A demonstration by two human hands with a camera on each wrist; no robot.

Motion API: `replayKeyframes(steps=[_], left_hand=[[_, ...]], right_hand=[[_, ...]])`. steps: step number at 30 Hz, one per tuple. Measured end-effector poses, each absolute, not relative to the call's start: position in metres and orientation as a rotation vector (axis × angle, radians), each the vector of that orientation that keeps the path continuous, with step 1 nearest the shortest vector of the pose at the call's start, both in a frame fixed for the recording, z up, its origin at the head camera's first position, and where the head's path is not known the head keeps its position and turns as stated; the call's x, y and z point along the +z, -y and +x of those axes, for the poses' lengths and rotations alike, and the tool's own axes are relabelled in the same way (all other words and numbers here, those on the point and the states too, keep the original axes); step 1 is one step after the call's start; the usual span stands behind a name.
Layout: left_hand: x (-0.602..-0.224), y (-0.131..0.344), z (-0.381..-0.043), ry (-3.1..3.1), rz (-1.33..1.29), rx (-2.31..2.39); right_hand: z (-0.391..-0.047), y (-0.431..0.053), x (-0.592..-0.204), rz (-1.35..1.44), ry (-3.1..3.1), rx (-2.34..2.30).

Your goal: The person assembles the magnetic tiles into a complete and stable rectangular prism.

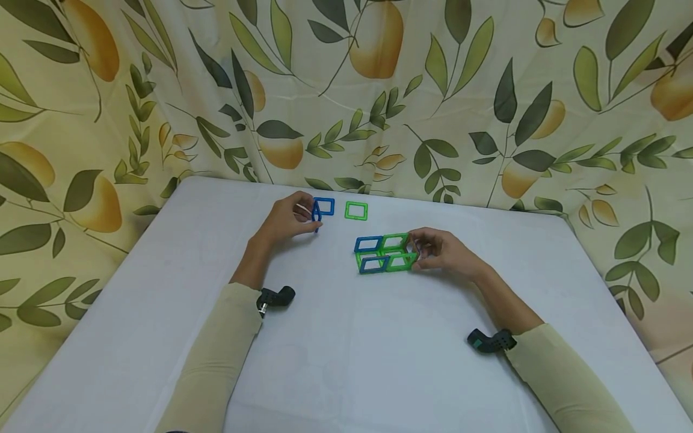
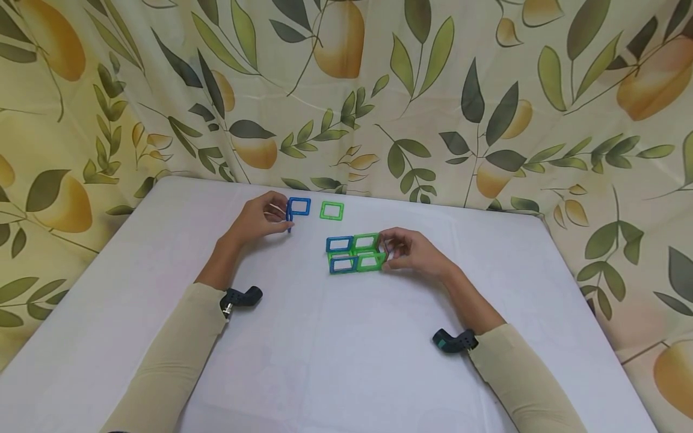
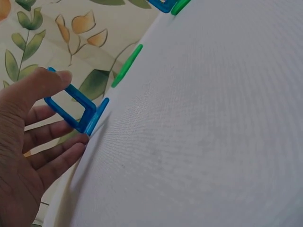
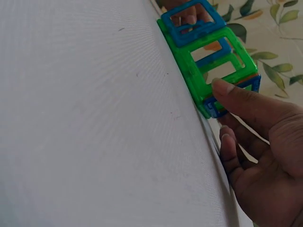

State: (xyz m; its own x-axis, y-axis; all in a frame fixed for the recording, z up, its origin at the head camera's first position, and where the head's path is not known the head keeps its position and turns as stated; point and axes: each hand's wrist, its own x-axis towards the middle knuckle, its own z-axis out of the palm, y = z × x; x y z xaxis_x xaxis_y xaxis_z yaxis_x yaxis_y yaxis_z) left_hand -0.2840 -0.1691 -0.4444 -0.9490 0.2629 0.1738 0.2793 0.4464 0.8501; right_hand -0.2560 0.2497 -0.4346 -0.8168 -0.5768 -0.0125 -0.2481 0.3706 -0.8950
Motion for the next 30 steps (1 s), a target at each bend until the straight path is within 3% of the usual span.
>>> replayKeyframes(steps=[30], left_hand=[[-0.4384,0.1612,-0.2805,2.747,-0.526,-1.528]], right_hand=[[-0.2588,-0.2450,-0.4391,-0.642,-2.464,-1.413]])
